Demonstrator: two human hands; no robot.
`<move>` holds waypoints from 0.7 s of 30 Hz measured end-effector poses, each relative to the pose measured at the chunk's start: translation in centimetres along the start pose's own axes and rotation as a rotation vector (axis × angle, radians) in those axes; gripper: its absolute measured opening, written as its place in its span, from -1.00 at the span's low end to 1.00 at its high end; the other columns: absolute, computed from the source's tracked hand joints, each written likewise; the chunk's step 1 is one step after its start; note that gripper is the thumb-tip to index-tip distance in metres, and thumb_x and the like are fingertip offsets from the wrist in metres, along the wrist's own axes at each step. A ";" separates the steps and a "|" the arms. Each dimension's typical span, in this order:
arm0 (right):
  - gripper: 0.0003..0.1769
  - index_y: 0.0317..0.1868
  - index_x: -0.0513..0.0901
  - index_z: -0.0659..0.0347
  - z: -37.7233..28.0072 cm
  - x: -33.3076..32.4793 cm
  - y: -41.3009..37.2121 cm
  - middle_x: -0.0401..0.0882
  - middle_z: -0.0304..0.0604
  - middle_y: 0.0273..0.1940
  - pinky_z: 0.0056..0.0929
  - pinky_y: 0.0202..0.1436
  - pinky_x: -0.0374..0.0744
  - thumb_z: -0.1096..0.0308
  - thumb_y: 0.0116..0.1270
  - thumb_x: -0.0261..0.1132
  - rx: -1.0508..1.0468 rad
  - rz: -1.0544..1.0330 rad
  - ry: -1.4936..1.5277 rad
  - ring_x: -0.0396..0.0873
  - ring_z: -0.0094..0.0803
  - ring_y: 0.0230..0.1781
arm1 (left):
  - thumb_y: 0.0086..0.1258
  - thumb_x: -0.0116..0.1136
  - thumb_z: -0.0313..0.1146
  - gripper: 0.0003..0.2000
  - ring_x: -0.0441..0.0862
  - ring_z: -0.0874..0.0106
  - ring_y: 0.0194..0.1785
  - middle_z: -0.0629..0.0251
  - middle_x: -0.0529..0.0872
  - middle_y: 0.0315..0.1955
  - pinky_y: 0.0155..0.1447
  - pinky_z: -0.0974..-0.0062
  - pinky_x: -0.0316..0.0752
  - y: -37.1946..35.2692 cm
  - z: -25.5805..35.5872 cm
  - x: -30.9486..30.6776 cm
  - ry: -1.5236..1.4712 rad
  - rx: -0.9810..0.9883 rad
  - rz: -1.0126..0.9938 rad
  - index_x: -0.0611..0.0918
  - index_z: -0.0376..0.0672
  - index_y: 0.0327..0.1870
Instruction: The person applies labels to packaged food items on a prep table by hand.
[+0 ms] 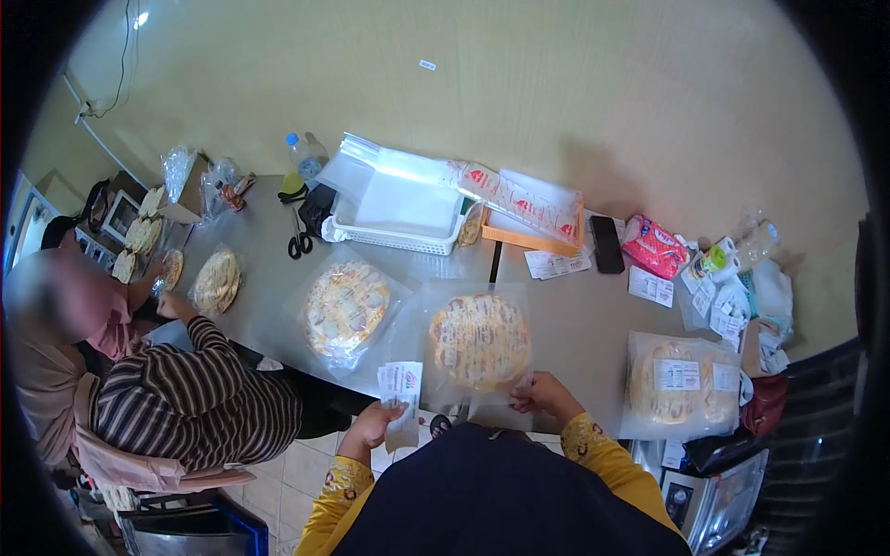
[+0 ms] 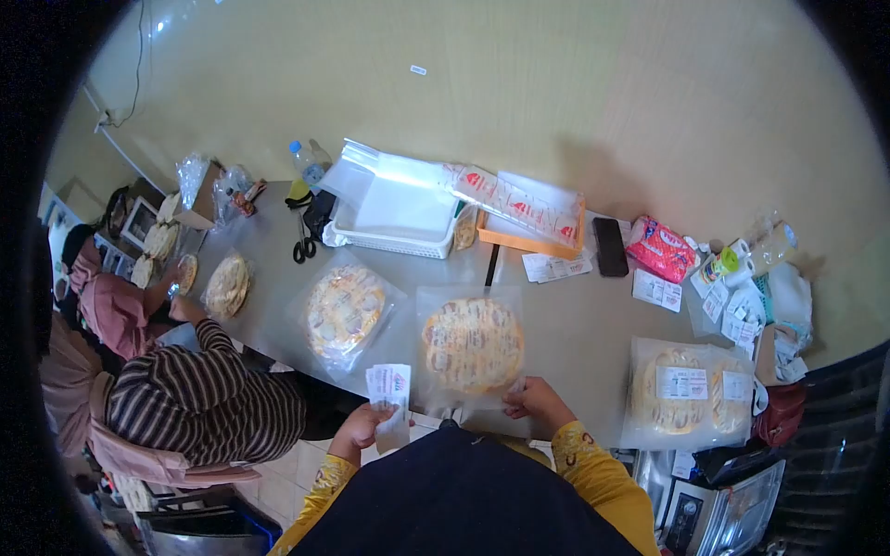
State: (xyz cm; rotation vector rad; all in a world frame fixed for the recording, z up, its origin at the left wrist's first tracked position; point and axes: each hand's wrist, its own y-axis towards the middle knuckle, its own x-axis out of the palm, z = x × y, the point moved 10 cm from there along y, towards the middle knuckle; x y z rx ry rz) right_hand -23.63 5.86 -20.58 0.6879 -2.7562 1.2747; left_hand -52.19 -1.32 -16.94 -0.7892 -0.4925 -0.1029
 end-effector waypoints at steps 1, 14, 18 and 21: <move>-0.78 -0.21 0.51 0.28 0.0 -0.1 -0.1 0.59 -0.09 -0.37 -0.39 -0.32 0.63 0.32 0.22 0.26 0.004 -0.026 -0.043 0.61 -0.29 -0.40 | 0.35 -0.05 -0.43 -0.69 0.62 0.13 -0.15 -0.01 0.60 -0.15 -0.01 0.24 0.50 -0.2 0.2 -0.1 0.033 0.009 0.014 0.40 -0.38 0.07; -0.61 -0.02 0.44 0.22 0.5 -2.4 0.1 0.54 -0.06 -0.16 -0.25 -0.21 0.61 0.12 0.30 0.15 0.092 -0.166 0.247 0.59 -0.23 -0.24 | 0.35 -0.03 -0.40 -0.67 0.60 0.24 -0.09 0.11 0.61 -0.11 0.11 0.36 0.39 4.7 0.2 3.2 0.502 -0.246 -0.089 0.42 -0.31 0.11; -0.66 -0.22 0.51 0.25 0.7 -1.4 0.4 0.56 -0.10 -0.36 -0.36 -0.35 0.61 0.10 0.32 0.13 0.040 -0.061 -0.005 0.59 -0.30 -0.39 | 0.34 -0.01 -0.40 -0.67 0.60 0.25 -0.10 0.13 0.61 -0.10 0.08 0.36 0.41 5.2 -1.2 2.9 0.458 -0.268 -0.128 0.43 -0.31 0.09; -0.67 -0.39 0.50 0.24 1.0 -1.5 0.7 0.52 -0.16 -0.52 -0.46 -0.48 0.57 0.10 0.32 0.13 -0.026 -0.009 0.020 0.55 -0.36 -0.52 | 0.33 0.00 -0.40 -0.66 0.60 0.23 -0.11 0.13 0.61 -0.10 0.07 0.33 0.43 4.8 -1.1 3.2 0.369 -0.220 -0.106 0.43 -0.31 0.09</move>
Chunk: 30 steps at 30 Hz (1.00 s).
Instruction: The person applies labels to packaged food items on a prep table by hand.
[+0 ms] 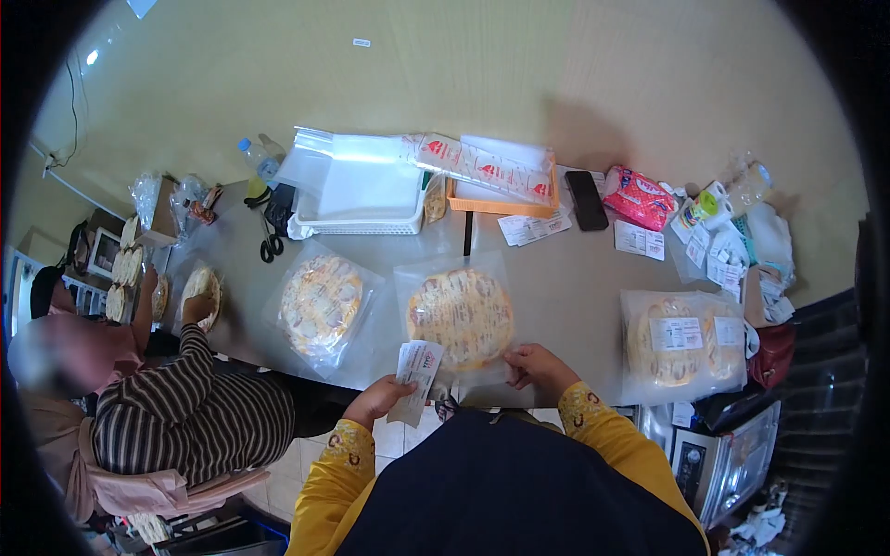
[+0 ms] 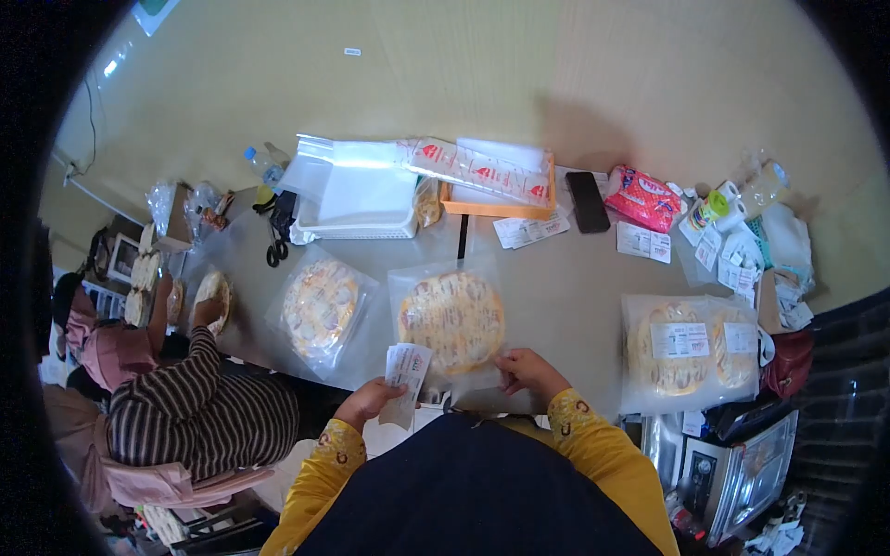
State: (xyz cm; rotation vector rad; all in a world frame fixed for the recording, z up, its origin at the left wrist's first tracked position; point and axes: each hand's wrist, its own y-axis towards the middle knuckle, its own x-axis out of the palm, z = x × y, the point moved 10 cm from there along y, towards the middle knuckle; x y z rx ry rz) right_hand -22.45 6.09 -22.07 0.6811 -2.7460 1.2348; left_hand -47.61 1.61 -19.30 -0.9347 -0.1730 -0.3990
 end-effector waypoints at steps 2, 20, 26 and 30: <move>-0.66 -0.46 0.48 0.21 -1.4 0.4 -0.5 0.47 -0.20 -0.61 -0.50 -0.55 0.52 0.11 0.31 0.14 -0.091 0.028 0.017 0.51 -0.40 -0.61 | 0.32 0.00 -0.41 -0.66 0.60 0.21 -0.12 0.12 0.60 -0.10 0.05 0.31 0.45 -0.9 1.0 0.3 -0.060 0.047 0.007 0.42 -0.30 0.10; -0.72 -0.50 0.47 0.16 -14.0 1.8 -14.1 0.42 -0.21 -0.71 -0.51 -0.73 0.33 0.17 0.29 0.13 -0.389 0.077 0.457 0.40 -0.44 -0.75 | 0.32 0.01 -0.37 -0.75 0.59 0.34 -0.38 0.20 0.58 -0.24 -0.26 0.37 0.51 -9.0 12.7 6.6 -0.413 0.367 -0.183 0.46 -0.28 -0.04; -0.71 -0.48 0.49 0.19 -14.6 -3.5 -13.7 0.49 -0.17 -0.65 -0.47 -0.63 0.42 0.16 0.29 0.14 -0.444 0.223 0.356 0.46 -0.40 -0.69 | 0.35 -0.04 -0.43 -0.76 0.60 0.32 -0.29 0.17 0.59 -0.19 -0.20 0.39 0.55 -5.2 16.9 9.6 -0.257 0.382 -0.195 0.46 -0.32 -0.01; -0.68 -0.48 0.51 0.21 -15.1 -6.4 -15.8 0.52 -0.17 -0.61 -0.49 -0.54 0.46 0.15 0.31 0.12 -0.522 0.305 0.219 0.49 -0.42 -0.63 | 0.34 -0.05 -0.46 -0.73 0.61 0.24 -0.18 0.14 0.61 -0.16 -0.10 0.29 0.55 -4.0 18.5 12.0 -0.111 0.493 -0.211 0.44 -0.33 0.04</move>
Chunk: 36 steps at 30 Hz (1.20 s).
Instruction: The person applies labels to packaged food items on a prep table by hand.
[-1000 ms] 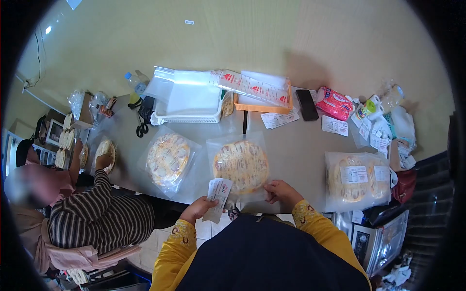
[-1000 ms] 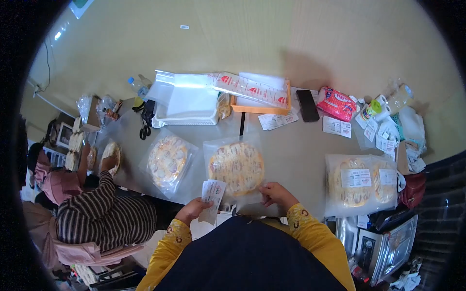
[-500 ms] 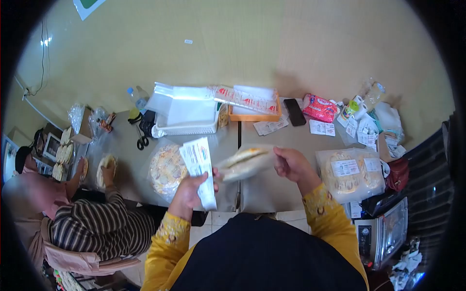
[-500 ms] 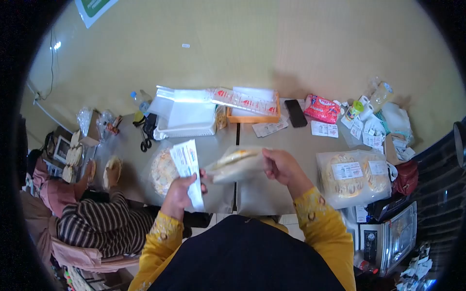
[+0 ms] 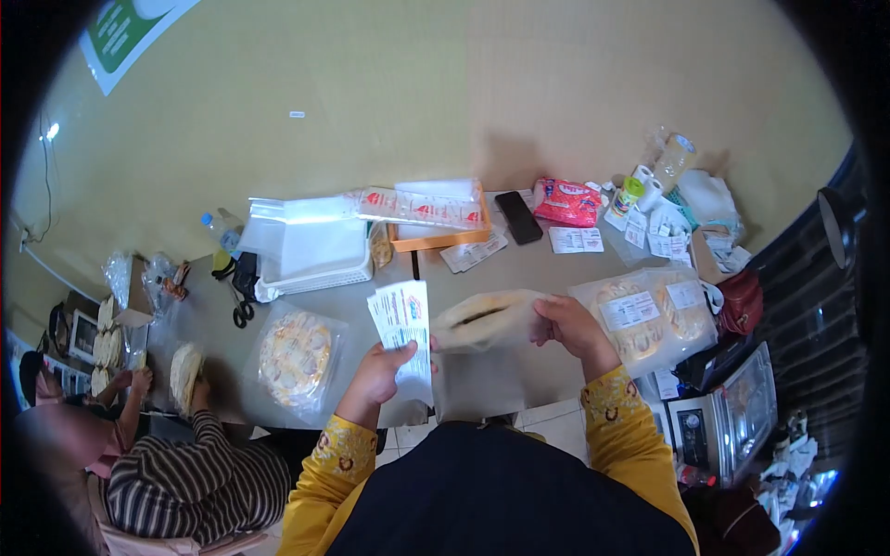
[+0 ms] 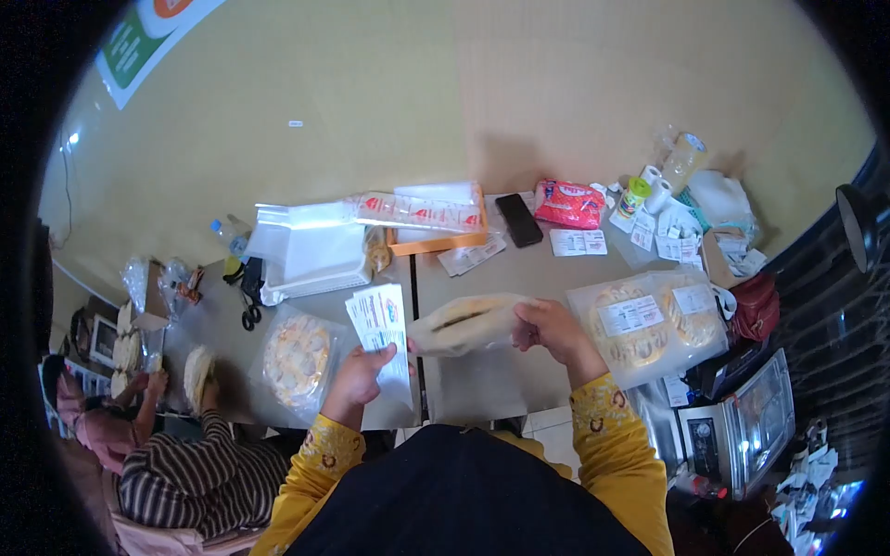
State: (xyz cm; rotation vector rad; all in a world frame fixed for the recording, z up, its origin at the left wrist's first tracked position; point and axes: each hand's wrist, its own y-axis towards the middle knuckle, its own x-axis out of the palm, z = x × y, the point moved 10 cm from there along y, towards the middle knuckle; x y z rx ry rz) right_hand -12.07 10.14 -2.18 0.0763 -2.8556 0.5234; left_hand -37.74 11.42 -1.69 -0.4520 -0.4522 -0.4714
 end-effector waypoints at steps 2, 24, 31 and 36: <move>-0.67 -0.47 0.52 0.23 1.9 -2.5 -1.1 0.53 -0.16 -0.59 -0.46 -0.49 0.48 0.15 0.31 0.11 0.013 0.030 -0.156 0.51 -0.38 -0.59 | 0.34 -0.05 -0.46 -0.72 0.61 0.22 -0.16 0.14 0.61 -0.17 -0.09 0.25 0.54 -0.1 -2.3 0.5 0.065 -0.070 -0.043 0.44 -0.33 0.04; -0.75 -0.23 0.56 0.35 5.7 6.8 -1.2 0.59 -0.19 -0.40 -0.59 -0.34 0.52 0.44 0.08 0.36 -0.320 0.180 -0.281 0.52 -0.59 -0.45 | 0.27 -0.01 -0.57 -0.67 0.53 0.15 0.03 0.11 0.56 -0.05 0.09 0.17 0.45 0.4 -12.1 2.4 -0.058 -0.256 0.142 0.42 -0.28 0.08; -0.74 -0.19 0.55 0.39 10.3 7.5 -1.8 0.59 -0.19 -0.43 -0.63 -0.47 0.49 0.47 0.11 0.32 -0.092 0.170 -0.034 0.50 -0.61 -0.51 | 0.22 0.03 -0.54 -0.56 0.49 0.12 0.09 0.05 0.52 0.02 0.17 0.14 0.37 -2.6 -12.2 3.8 -0.299 -0.303 -0.153 0.34 -0.27 0.17; -0.79 -0.22 0.55 0.37 14.1 8.1 -2.7 0.58 -0.20 -0.42 -0.62 -0.50 0.49 0.47 0.13 0.29 0.037 0.165 0.220 0.49 -0.59 -0.53 | 0.27 0.00 -0.47 -0.57 0.49 0.12 0.09 0.05 0.52 0.01 0.18 0.15 0.37 -3.7 -14.4 2.3 -0.277 -0.428 -0.118 0.32 -0.28 0.19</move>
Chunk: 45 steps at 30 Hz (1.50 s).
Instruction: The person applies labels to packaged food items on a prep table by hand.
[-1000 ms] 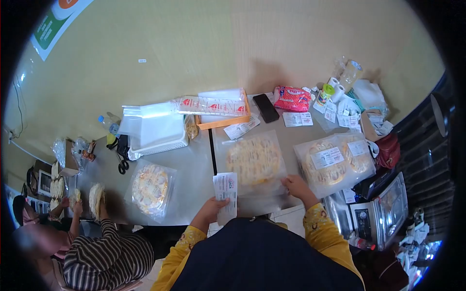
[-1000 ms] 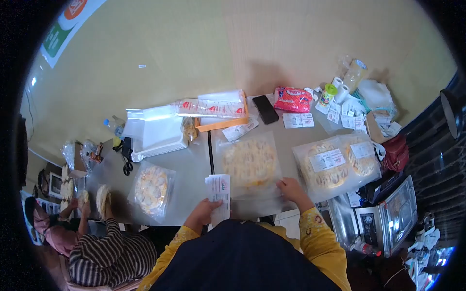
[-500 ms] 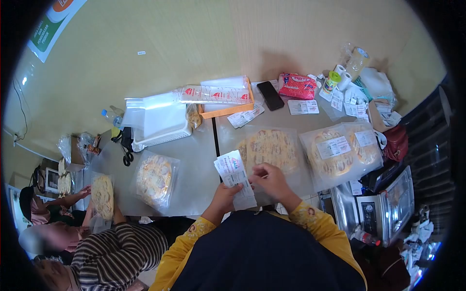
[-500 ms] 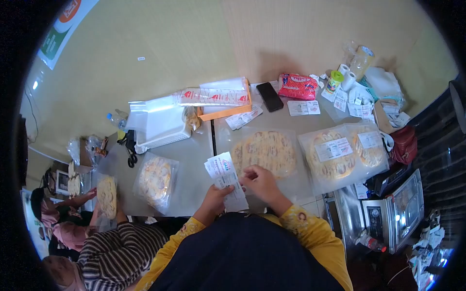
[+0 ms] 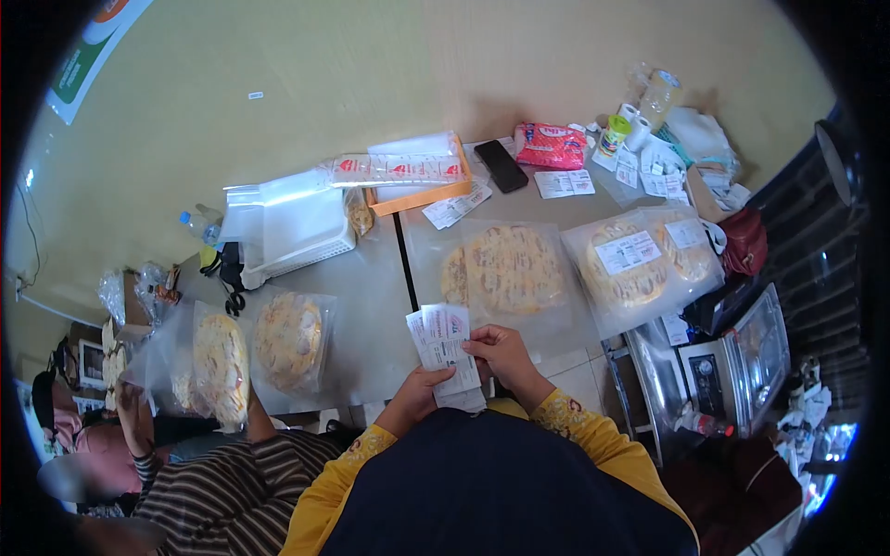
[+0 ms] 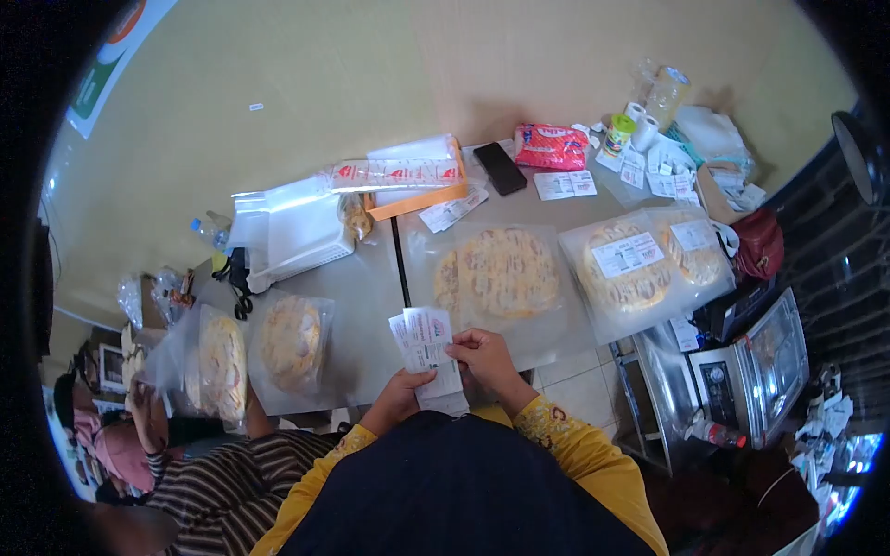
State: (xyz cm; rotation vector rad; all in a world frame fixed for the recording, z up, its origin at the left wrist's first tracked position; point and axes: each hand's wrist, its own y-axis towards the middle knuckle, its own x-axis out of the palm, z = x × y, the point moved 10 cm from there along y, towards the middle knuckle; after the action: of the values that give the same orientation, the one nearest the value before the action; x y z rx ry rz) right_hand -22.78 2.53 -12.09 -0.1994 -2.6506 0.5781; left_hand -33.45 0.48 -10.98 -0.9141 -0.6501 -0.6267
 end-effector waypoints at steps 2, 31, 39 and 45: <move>-0.81 -0.23 0.54 0.36 1.1 -0.5 -0.6 0.58 -0.19 -0.39 -0.59 -0.45 0.51 0.49 0.14 0.28 0.015 0.016 0.044 0.51 -0.56 -0.49 | 0.33 -0.04 -0.43 -0.62 0.53 0.19 0.04 0.11 0.54 0.00 0.11 0.20 0.43 0.2 -0.8 -0.8 0.044 -0.023 0.031 0.34 -0.27 0.17; -0.88 -0.30 0.48 0.20 5.9 -14.0 -2.3 0.47 -0.28 -0.54 -0.58 -0.65 0.38 0.46 0.17 0.27 0.260 0.259 0.527 0.39 -0.56 -0.66 | 0.36 -0.07 -0.31 -0.55 0.54 0.32 -0.10 0.35 0.34 0.21 -0.05 0.26 0.47 7.1 1.3 3.8 -0.245 0.084 -0.052 0.25 -0.16 0.26; -0.81 -0.14 0.41 0.22 3.2 -12.7 1.6 0.49 -0.08 -0.26 -0.37 -0.26 0.60 0.49 0.24 0.16 0.085 0.407 0.829 0.53 -0.25 -0.23 | 0.34 -0.04 -0.30 -0.47 0.59 0.33 -0.16 0.35 0.22 0.30 -0.04 0.34 0.47 4.5 0.2 5.8 -0.134 0.040 -0.056 0.17 -0.16 0.32; -0.74 -0.05 0.39 0.23 1.2 -9.8 6.9 0.46 -0.06 -0.13 -0.25 -0.03 0.58 0.46 0.25 0.16 0.070 0.460 0.906 0.51 -0.18 -0.11 | 0.34 -0.05 -0.33 -0.50 0.59 0.32 -0.16 0.35 0.25 0.29 -0.03 0.33 0.47 4.2 0.6 5.7 -0.084 0.055 -0.020 0.20 -0.15 0.30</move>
State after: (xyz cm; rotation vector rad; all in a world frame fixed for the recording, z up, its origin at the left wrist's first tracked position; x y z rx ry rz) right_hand -14.08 6.12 -19.62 -0.8408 -1.6987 0.5397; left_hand -26.87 1.75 -8.64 -0.8873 -0.7488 -0.5882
